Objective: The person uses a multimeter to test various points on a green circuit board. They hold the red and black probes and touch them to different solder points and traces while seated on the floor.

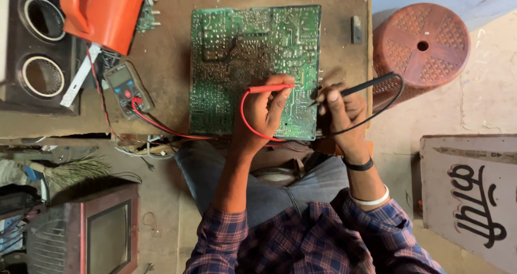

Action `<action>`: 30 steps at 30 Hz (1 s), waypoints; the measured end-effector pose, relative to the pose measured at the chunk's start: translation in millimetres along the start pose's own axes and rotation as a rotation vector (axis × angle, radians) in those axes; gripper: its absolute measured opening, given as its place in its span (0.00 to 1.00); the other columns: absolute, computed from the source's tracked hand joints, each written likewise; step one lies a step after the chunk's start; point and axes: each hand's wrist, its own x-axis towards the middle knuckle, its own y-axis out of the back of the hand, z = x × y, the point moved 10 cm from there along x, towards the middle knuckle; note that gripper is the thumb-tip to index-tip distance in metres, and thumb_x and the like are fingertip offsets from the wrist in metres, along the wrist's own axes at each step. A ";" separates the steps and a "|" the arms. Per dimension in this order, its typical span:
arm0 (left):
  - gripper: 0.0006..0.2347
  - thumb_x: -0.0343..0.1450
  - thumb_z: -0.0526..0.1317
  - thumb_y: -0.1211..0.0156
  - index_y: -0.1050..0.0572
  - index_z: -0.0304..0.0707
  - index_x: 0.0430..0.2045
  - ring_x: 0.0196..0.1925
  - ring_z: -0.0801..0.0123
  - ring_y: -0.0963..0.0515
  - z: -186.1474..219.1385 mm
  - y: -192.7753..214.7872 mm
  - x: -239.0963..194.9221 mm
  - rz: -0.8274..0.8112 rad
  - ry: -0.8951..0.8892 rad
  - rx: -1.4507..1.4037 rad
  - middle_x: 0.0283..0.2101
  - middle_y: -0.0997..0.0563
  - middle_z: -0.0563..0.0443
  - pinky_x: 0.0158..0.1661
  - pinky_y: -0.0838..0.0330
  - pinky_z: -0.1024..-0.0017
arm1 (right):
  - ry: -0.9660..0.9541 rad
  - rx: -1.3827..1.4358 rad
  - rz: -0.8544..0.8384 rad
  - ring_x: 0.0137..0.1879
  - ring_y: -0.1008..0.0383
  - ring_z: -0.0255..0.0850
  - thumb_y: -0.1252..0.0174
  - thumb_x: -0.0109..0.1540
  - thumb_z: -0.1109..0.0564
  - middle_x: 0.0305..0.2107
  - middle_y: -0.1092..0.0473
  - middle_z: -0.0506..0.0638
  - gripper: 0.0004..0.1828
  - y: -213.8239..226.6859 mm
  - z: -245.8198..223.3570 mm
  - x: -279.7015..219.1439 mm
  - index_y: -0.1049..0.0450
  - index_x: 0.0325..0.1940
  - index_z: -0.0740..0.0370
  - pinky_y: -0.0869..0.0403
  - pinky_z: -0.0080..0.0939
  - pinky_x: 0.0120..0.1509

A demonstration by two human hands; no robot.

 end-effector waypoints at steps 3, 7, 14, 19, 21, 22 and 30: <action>0.07 0.79 0.37 0.44 0.23 0.34 0.47 0.34 0.74 0.22 0.0 0.5 1.1 0.000 0.009 -0.008 0.40 0.17 0.51 0.36 0.27 0.75 | -0.060 0.006 0.063 0.29 0.36 0.28 0.50 0.75 0.48 0.25 0.33 0.45 0.18 4.0 5.1 -1.4 0.28 0.40 0.64 0.38 0.29 0.33; 0.07 0.79 0.37 0.44 0.23 0.34 0.47 0.37 0.72 0.19 4.7 1.7 1.9 0.003 -0.014 0.020 0.41 0.17 0.49 0.38 0.26 0.74 | 0.172 -0.053 -0.108 0.38 0.32 0.32 0.48 0.76 0.50 0.37 0.28 0.49 0.17 -13.5 -20.8 1.9 0.28 0.44 0.67 0.32 0.32 0.45; 0.07 0.79 0.37 0.44 0.23 0.33 0.47 0.38 0.69 0.17 5.4 2.6 1.3 0.005 -0.005 0.015 0.42 0.16 0.48 0.40 0.24 0.73 | 0.330 -0.265 -0.049 0.41 0.33 0.33 0.47 0.76 0.53 0.37 0.29 0.51 0.14 -17.5 -37.7 0.1 0.25 0.49 0.69 0.33 0.33 0.48; 0.07 0.80 0.37 0.45 0.24 0.33 0.48 0.41 0.69 0.17 9.9 3.4 2.3 0.008 -0.045 0.031 0.43 0.17 0.48 0.42 0.24 0.73 | 0.244 -0.217 -0.012 0.37 0.35 0.31 0.48 0.75 0.52 0.33 0.30 0.48 0.16 -11.6 -30.3 3.0 0.25 0.46 0.69 0.35 0.32 0.44; 0.08 0.79 0.37 0.45 0.23 0.33 0.48 0.39 0.68 0.18 8.0 3.2 1.6 0.008 -0.023 0.034 0.43 0.17 0.47 0.40 0.25 0.73 | 0.198 -0.197 -0.008 0.34 0.35 0.31 0.49 0.75 0.51 0.31 0.31 0.47 0.17 -8.3 -25.5 3.9 0.25 0.44 0.69 0.35 0.31 0.41; 0.08 0.79 0.37 0.45 0.23 0.33 0.47 0.37 0.68 0.19 7.2 2.6 1.4 0.005 -0.012 0.035 0.43 0.16 0.47 0.39 0.25 0.72 | 0.175 -0.187 -0.003 0.33 0.35 0.30 0.50 0.75 0.51 0.31 0.31 0.47 0.17 -6.4 -23.4 3.4 0.25 0.43 0.69 0.35 0.31 0.40; 0.07 0.79 0.36 0.44 0.23 0.34 0.47 0.39 0.67 0.17 7.9 4.3 1.3 0.024 -0.028 0.028 0.43 0.16 0.48 0.40 0.24 0.72 | 0.190 -0.193 0.004 0.34 0.35 0.30 0.49 0.76 0.50 0.31 0.31 0.47 0.18 -5.7 -26.9 3.3 0.25 0.43 0.69 0.35 0.31 0.40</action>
